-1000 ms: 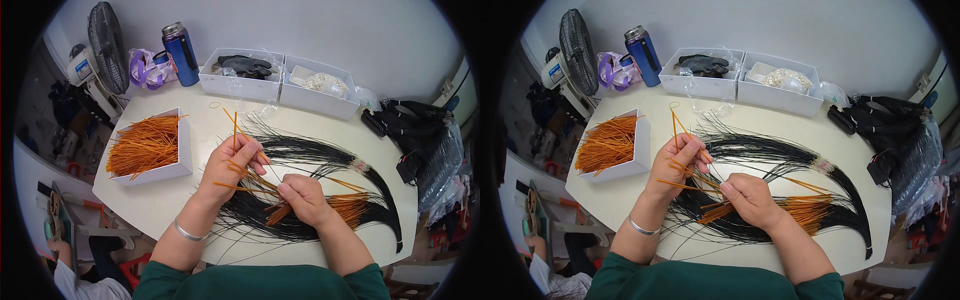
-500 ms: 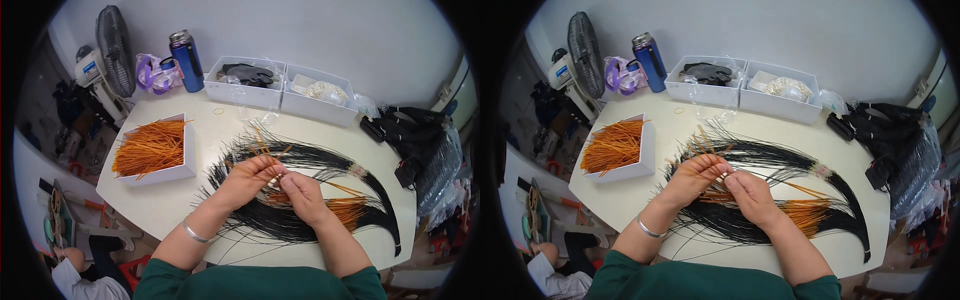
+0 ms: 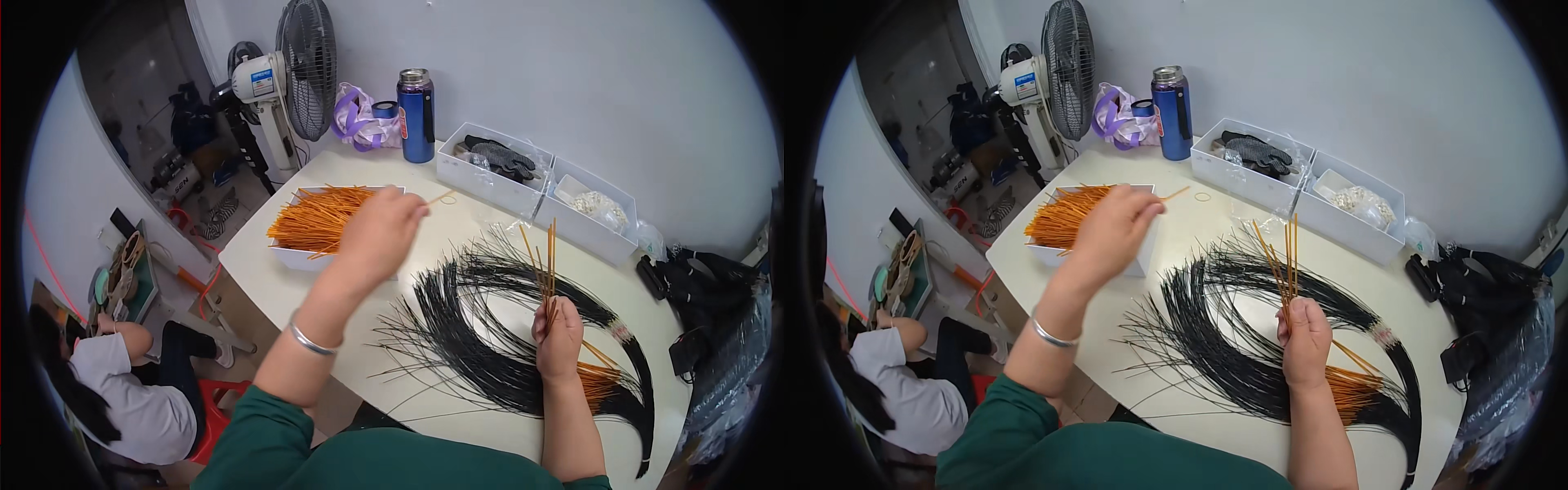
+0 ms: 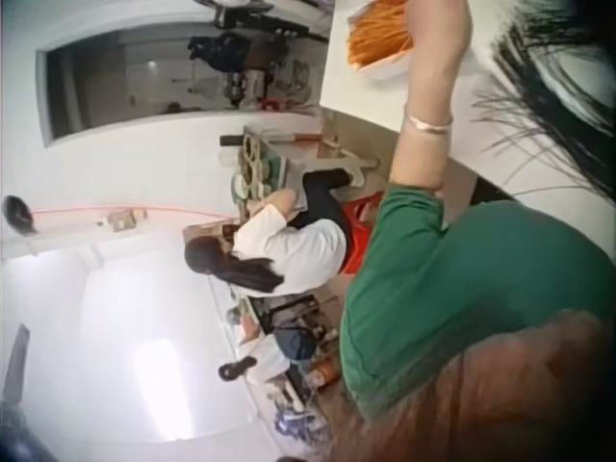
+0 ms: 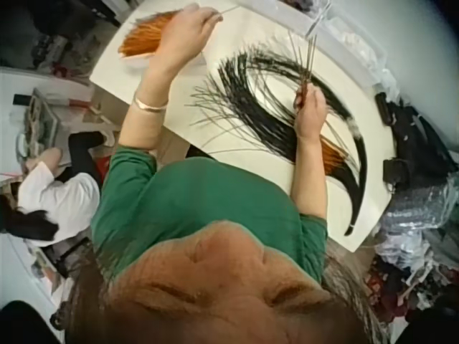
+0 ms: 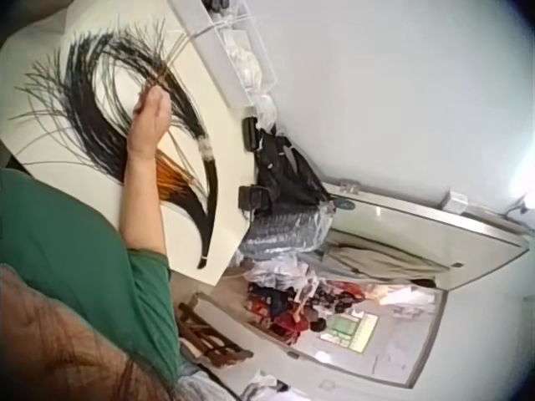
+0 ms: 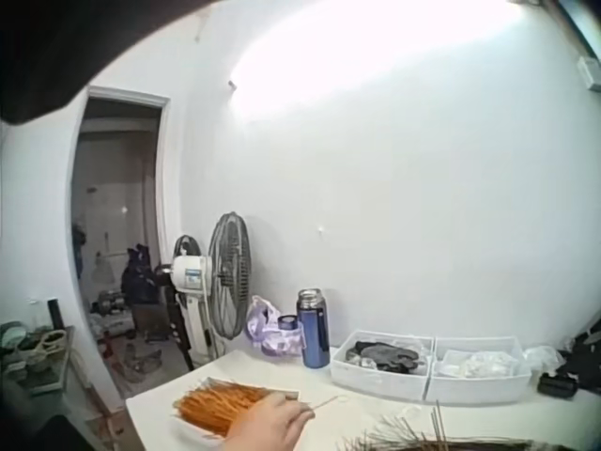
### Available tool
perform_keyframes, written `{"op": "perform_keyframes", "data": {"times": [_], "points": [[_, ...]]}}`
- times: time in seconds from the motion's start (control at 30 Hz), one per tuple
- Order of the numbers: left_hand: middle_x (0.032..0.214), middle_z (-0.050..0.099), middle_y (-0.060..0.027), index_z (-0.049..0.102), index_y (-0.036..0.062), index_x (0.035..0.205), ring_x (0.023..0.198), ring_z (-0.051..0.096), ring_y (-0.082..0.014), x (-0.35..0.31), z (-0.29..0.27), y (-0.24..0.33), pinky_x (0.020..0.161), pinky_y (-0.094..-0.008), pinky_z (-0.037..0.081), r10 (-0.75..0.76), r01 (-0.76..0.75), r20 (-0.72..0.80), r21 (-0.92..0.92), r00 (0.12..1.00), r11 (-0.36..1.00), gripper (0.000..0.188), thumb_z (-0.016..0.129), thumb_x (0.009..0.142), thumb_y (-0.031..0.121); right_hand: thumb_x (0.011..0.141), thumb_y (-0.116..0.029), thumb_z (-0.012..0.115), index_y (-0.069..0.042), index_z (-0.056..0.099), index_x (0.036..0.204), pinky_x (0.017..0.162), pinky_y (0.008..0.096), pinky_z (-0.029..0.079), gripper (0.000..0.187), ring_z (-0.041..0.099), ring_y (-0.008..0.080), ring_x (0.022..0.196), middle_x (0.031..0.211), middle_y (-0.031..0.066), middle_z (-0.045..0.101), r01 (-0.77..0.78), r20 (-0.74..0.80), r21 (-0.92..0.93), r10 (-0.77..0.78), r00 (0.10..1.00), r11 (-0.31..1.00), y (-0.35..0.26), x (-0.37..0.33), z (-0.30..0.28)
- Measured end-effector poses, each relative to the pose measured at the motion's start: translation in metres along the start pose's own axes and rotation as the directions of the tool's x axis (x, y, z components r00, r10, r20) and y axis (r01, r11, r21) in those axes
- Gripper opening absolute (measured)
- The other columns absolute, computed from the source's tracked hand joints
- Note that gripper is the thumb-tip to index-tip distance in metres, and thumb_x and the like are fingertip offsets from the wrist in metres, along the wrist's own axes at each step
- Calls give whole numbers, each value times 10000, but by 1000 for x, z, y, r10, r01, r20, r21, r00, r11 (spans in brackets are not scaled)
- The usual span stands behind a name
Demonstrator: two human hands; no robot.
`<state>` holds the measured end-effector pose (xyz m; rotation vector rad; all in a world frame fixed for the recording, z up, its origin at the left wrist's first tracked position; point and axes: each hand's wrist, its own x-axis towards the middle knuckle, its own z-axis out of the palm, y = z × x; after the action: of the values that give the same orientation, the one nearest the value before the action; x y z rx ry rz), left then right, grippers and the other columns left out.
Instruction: The person slides orange tubes onto black fibers by hand and aligns the assembled strands on the table.
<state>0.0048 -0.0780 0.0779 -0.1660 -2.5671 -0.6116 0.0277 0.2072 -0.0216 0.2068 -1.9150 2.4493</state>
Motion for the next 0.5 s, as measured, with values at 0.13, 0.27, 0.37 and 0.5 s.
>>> {"op": "perform_keyframes", "data": {"times": [0.13, 0.27, 0.37, 0.5], "points": [[887, 570, -129, 671, 49, 1010, 903, 551, -306, 1, -31, -47, 792, -377, 452, -53, 37, 80, 186, 995, 982, 215, 615, 883, 213, 1007, -236, 437, -55, 531, 833, 446, 187, 300, 268, 377, 53, 495, 627, -11, 465, 28, -5, -54, -29, 1000, 998, 0, 1, 0], [1099, 550, -155, 606, 27, 1145, 1089, 487, -326, -12, -46, -68, 945, -386, 413, 95, -89, 4, 400, 995, 912, 422, 740, 775, 181, 1010, -253, 443, -58, 547, 853, 455, 187, 309, 271, 398, 52, 516, 648, -7, 485, 50, 29, -79, -48, 998, 996, 5, 2, 4], [1237, 497, -179, 507, 17, 1259, 1184, 441, -339, -16, -32, -23, 1017, -397, 377, 143, -145, 31, 84, 989, 986, 667, 813, 689, 179, 1013, -255, 438, -49, 558, 861, 491, 189, 324, 283, 409, 53, 554, 670, -1, 494, 58, -1, -138, -59, 998, 989, 0, -1, 3], [1404, 388, -214, 188, -3, 1458, 1337, 359, -310, -51, 29, 39, 1106, -420, 280, 209, 65, 416, -554, 885, 830, 1189, 908, 579, 348, 1016, -262, 434, -47, 559, 852, 510, 189, 336, 298, 411, 51, 559, 673, -7, 494, 127, 4, -167, -128, 992, 978, -1, -3, 9]]}}
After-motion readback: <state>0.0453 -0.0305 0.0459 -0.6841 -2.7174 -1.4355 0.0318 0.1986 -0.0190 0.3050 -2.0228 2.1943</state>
